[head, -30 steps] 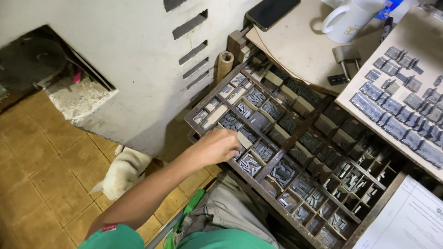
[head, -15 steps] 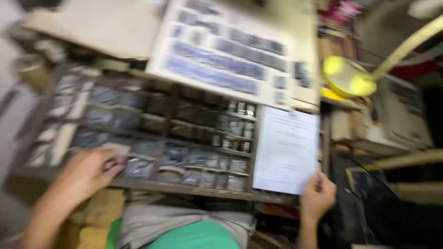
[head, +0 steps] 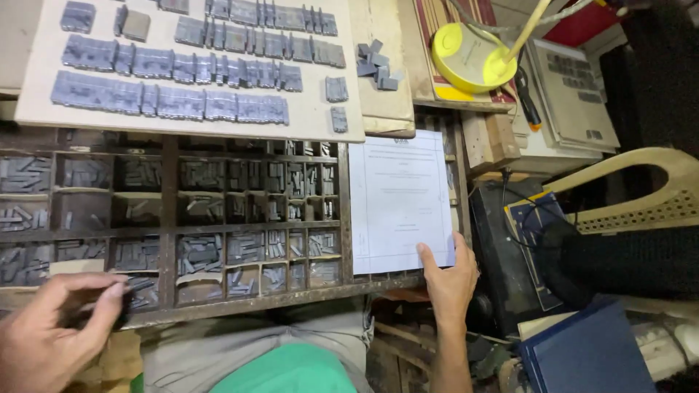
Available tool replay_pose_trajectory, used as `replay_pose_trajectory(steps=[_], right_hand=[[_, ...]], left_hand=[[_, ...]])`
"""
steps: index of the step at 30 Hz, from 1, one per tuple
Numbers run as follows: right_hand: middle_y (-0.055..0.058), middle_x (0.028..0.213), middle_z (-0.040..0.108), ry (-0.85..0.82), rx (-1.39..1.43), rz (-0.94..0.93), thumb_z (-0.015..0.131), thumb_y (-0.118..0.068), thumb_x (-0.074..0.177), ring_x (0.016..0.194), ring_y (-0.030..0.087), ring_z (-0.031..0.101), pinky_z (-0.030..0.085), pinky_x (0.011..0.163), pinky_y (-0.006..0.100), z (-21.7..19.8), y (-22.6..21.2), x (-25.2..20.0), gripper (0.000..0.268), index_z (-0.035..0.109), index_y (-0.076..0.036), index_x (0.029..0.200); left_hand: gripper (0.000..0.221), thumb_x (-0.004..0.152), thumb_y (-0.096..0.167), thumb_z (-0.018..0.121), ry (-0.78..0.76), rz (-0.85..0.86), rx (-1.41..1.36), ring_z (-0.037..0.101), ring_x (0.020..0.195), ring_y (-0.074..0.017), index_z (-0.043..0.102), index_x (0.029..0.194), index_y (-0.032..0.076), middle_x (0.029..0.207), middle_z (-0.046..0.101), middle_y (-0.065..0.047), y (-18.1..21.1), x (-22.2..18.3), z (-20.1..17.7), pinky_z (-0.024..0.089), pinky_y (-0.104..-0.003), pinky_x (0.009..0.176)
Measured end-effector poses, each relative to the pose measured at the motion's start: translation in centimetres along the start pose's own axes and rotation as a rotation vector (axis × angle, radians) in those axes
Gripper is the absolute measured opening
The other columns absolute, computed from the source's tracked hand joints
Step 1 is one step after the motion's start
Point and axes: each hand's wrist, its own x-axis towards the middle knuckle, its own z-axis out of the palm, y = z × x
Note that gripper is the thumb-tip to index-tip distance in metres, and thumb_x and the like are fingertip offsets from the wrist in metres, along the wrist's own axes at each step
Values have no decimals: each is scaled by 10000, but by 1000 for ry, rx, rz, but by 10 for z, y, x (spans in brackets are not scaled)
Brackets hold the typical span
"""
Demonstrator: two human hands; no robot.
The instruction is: Manually picking metal type characters from a case and arranging them on a layout board for printing.
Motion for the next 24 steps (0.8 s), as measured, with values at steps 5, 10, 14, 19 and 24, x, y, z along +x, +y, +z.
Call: replay_pose_trajectory(steps=[5,10,14,19,24], right_hand=[[156,1430,607,94,151,55,754,-384,816,1305,296,550,402,1079,479,-1,-3,-2,770,523,-89,1489],[76,1187,740,99,294,44,721,-292,883,1077,204,687,549,937,379,3,8,3,626,567,-55,1442],[69,1194,759,66,325,13,664,-270,929,1088,191,699,577,918,343,-2,1,1,428,680,-72,1308],[64,1195,759,36,315,21,630,-274,944,1097,194,704,578,933,350,-4,-4,-1,427,663,-88,1327],[47,1191,754,65,270,-41,612,-325,970,1092,191,679,535,962,350,3,7,-2,430,656,-110,1339]], left_hand=[[231,946,-8,718,31,272,98,730,967,-181,776,1168,6,1124,773,-127,16,5,31,576,-294,1019],[215,972,-118,743,124,288,40,724,973,-227,767,1180,-73,1134,760,-199,23,2,46,574,-318,1024],[211,991,-70,813,185,281,73,725,1003,-272,766,1193,-105,1171,752,-258,24,0,48,599,-352,990],[190,999,-111,850,242,278,51,702,976,-271,778,1174,-118,1124,741,-262,17,-1,52,582,-371,1020],[205,1011,-70,870,246,236,74,669,898,-208,797,1202,-78,1138,745,-231,11,-2,53,548,-319,901]])
